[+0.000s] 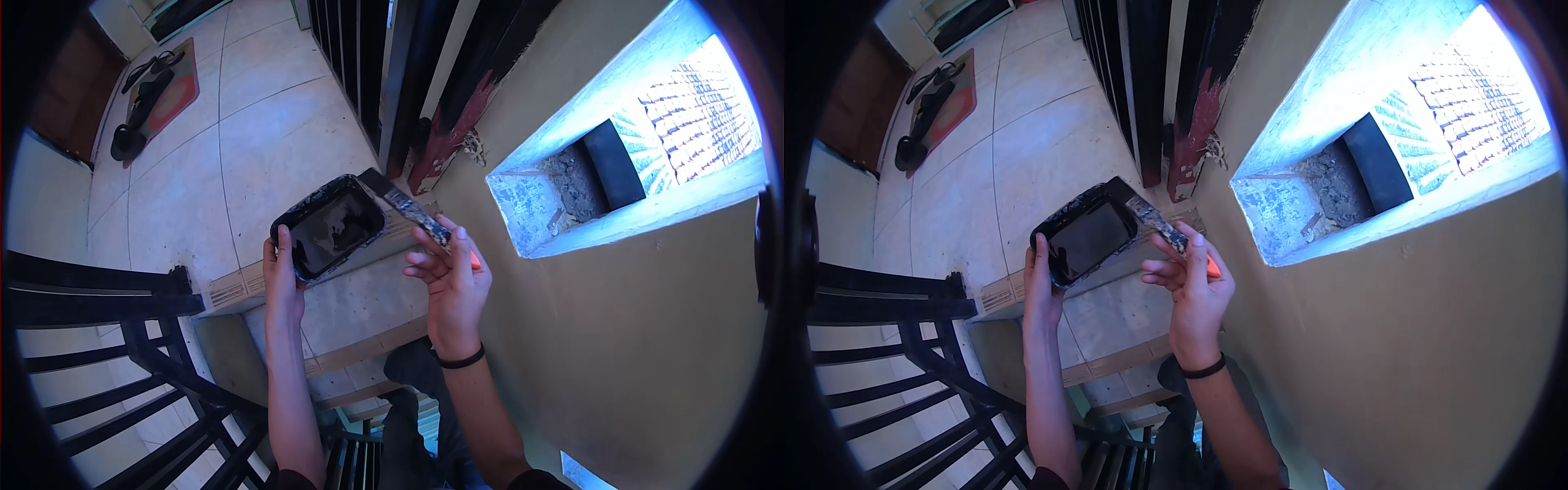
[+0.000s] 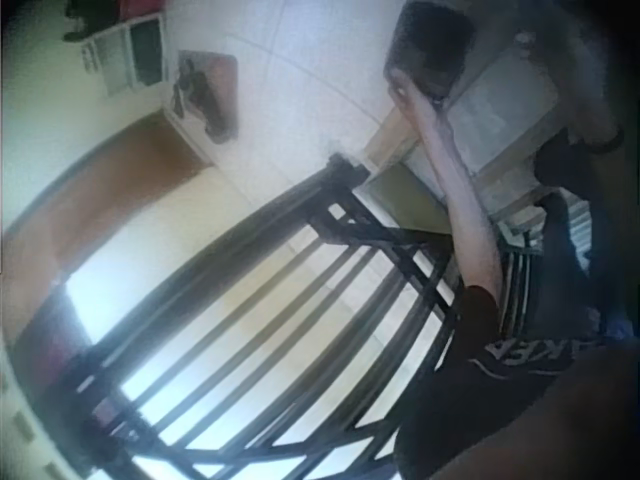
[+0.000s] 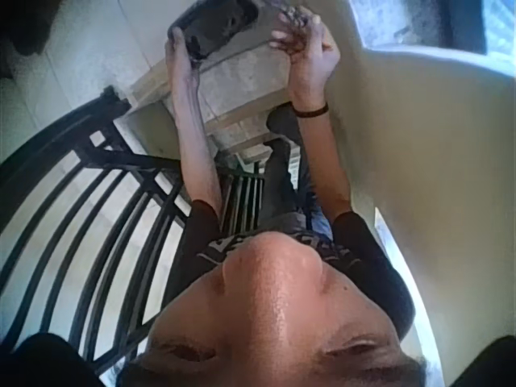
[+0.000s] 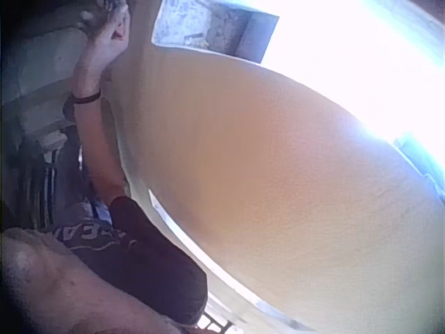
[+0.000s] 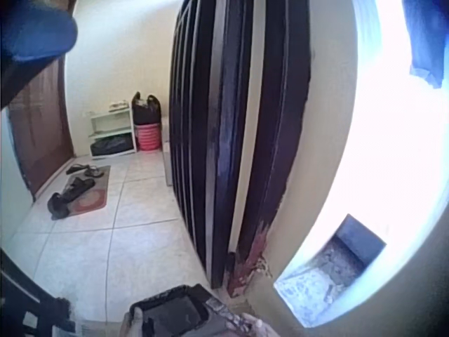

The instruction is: The person paints a metal gate by dipping a paintbrush into a container of paint and applying paint onto the gate.

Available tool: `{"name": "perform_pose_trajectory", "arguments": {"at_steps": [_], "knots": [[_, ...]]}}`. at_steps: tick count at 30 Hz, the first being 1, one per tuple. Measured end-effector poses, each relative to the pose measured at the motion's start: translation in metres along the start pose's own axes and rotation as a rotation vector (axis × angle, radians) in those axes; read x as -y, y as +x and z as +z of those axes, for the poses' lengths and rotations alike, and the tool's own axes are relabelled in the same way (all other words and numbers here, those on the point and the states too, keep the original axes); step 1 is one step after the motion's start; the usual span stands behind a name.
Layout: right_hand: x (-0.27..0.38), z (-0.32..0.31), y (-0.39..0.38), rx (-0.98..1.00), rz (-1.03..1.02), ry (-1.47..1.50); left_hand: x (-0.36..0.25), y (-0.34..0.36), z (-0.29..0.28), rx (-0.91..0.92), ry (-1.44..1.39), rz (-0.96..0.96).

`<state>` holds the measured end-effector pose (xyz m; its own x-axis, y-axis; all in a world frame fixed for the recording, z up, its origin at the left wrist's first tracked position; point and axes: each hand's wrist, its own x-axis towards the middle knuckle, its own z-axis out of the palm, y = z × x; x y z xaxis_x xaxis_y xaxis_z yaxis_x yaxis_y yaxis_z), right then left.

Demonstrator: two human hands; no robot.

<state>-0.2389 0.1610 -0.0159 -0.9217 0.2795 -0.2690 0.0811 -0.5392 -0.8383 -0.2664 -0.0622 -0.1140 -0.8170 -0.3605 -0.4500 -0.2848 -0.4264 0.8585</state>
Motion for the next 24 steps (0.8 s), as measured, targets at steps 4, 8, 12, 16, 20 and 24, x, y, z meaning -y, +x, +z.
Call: {"name": "perform_pose_trajectory", "arguments": {"at_steps": [4, 8, 12, 16, 20, 24], "knots": [[0.009, -0.004, -0.006, -0.072, -0.133, 0.015, -0.001, 0.006, 0.000, 0.015, 0.009, -0.014], [0.014, -0.005, -0.010, -0.222, -0.314, -0.165, 0.001, 0.007, 0.003, -0.008, 0.023, -0.039], [0.011, -0.001, -0.004, -0.275, -0.366, -0.296, 0.004, 0.007, 0.001, -0.014, 0.062, -0.026], [0.018, 0.007, 0.001, -0.260, -0.391, -0.260, 0.005, 0.010, -0.007, -0.020, 0.089, -0.028], [0.018, 0.002, -0.012, -0.220, -0.482, -0.312, 0.000, 0.008, -0.009, -0.009, 0.088, -0.026], [0.003, -0.008, -0.003, -0.290, -0.373, -0.301, -0.005, 0.007, -0.007, -0.002, 0.102, -0.059]]}}
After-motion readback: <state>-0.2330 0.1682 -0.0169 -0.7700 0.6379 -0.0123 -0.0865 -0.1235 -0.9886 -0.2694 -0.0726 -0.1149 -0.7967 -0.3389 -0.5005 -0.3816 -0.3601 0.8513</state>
